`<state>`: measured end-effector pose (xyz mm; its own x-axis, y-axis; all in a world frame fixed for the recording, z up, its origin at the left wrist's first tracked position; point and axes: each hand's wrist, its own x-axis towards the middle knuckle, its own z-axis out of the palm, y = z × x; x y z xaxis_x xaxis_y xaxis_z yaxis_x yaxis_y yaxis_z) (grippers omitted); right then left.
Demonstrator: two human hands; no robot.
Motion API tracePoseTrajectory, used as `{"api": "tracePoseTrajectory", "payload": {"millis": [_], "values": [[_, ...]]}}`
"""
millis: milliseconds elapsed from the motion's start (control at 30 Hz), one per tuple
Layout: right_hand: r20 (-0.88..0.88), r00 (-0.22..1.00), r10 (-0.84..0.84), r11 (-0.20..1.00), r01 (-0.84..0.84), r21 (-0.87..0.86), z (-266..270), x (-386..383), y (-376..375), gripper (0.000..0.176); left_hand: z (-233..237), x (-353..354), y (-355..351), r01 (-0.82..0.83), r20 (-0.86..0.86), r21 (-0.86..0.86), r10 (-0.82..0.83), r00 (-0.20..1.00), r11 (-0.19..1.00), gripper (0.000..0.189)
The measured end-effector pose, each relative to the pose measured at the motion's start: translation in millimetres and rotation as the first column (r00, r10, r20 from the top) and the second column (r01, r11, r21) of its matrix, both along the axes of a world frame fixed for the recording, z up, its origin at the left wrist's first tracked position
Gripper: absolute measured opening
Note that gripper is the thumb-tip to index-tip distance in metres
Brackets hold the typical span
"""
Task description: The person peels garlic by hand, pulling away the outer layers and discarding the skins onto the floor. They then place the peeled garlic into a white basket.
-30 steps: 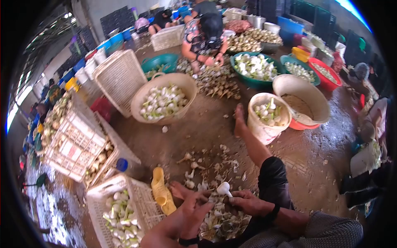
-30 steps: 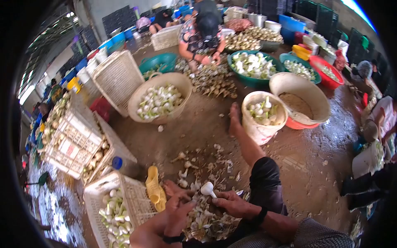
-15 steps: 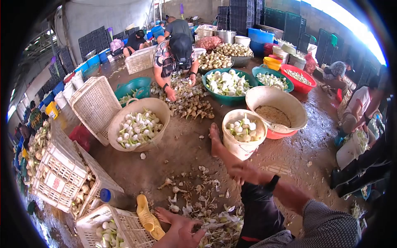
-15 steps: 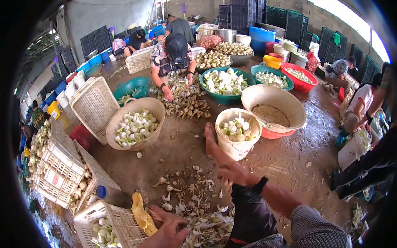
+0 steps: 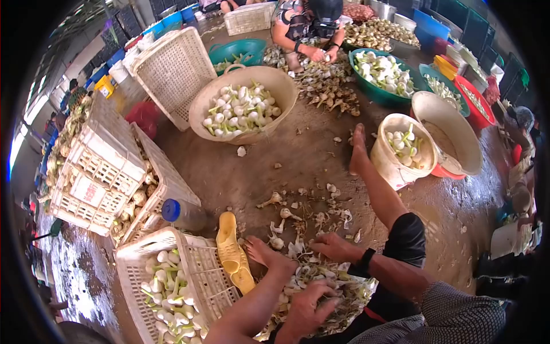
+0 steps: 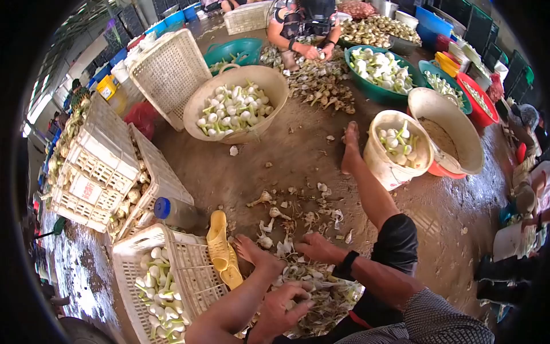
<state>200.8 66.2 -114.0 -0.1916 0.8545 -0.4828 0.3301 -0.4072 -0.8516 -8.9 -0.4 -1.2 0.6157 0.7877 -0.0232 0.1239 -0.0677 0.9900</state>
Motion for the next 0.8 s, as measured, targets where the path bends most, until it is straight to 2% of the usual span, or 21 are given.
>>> {"api": "tracePoseTrajectory", "payload": {"millis": [100, 167, 233, 300, 333, 400, 467, 533, 600, 633, 700, 733, 767, 800], "values": [[0.039, 0.999, -0.016, 0.997, 0.013, 0.070, -29, -13, 41, 0.031, 16, -4, 4, 0.017, -0.007, -0.082, -0.018, 1.000, 0.996, 0.023], [0.396, 0.918, -0.008, 0.907, -0.160, 0.390, -63, -20, 70, 0.029, 31, -3, 8, -0.059, 0.048, -0.180, 0.069, 0.996, 0.982, 0.021], [0.457, 0.889, -0.026, 0.894, -0.184, 0.409, -83, -27, 98, 0.030, 33, -10, 14, -0.047, 0.083, -0.196, 0.065, 0.994, 0.979, 0.019], [0.516, 0.855, -0.048, 0.879, -0.209, 0.428, -98, -35, 120, 0.032, 33, -10, 17, -0.067, 0.231, -0.274, 0.133, 0.964, 0.959, 0.018], [0.543, 0.838, -0.051, 0.860, -0.239, 0.450, -104, -39, 129, 0.032, 34, -11, 18, -0.055, 0.221, -0.321, 0.132, 0.966, 0.945, 0.018], [0.554, 0.833, -0.013, 0.840, -0.291, 0.457, -117, -45, 144, 0.034, 24, -9, 13, -0.096, 0.136, -0.261, 0.135, 0.982, 0.960, 0.019], [0.594, 0.805, -0.004, 0.831, -0.327, 0.449, -127, -47, 147, 0.034, -19, -7, 30, -0.271, -0.008, -0.236, 0.277, 0.961, 0.933, 0.019], [0.631, 0.775, 0.005, 0.821, -0.364, 0.440, -133, -51, 150, 0.034, -107, -3, 64, -0.548, -0.219, -0.182, 0.510, 0.832, 0.816, 0.019], [0.602, 0.798, 0.032, 0.840, -0.348, 0.417, -129, -52, 154, 0.034, -184, -2, 96, -0.704, -0.389, -0.118, 0.619, 0.682, 0.701, 0.019], [0.602, 0.798, 0.035, 0.840, -0.350, 0.415, -121, -52, 158, 0.034, -211, -2, 107, -0.738, -0.433, -0.104, 0.638, 0.637, 0.667, 0.019], [0.518, 0.839, -0.167, 0.778, -0.211, 0.592, -101, -55, 171, 0.034, -246, -3, 121, -0.775, -0.498, -0.089, 0.646, 0.578, 0.625, 0.020], [0.532, 0.823, -0.200, 0.752, -0.219, 0.622, -99, -54, 179, 0.033, -257, -2, 126, -0.787, -0.522, -0.090, 0.644, 0.559, 0.611, 0.020], [0.532, 0.822, -0.203, 0.755, -0.215, 0.620, -98, -53, 189, 0.033, -266, -3, 128, -0.793, -0.536, -0.088, 0.642, 0.548, 0.603, 0.020], [0.603, 0.792, -0.099, 0.784, -0.311, 0.537, -102, -50, 201, 0.033, -271, -3, 131, -0.801, -0.545, -0.084, 0.646, 0.535, 0.593, 0.020]]}}
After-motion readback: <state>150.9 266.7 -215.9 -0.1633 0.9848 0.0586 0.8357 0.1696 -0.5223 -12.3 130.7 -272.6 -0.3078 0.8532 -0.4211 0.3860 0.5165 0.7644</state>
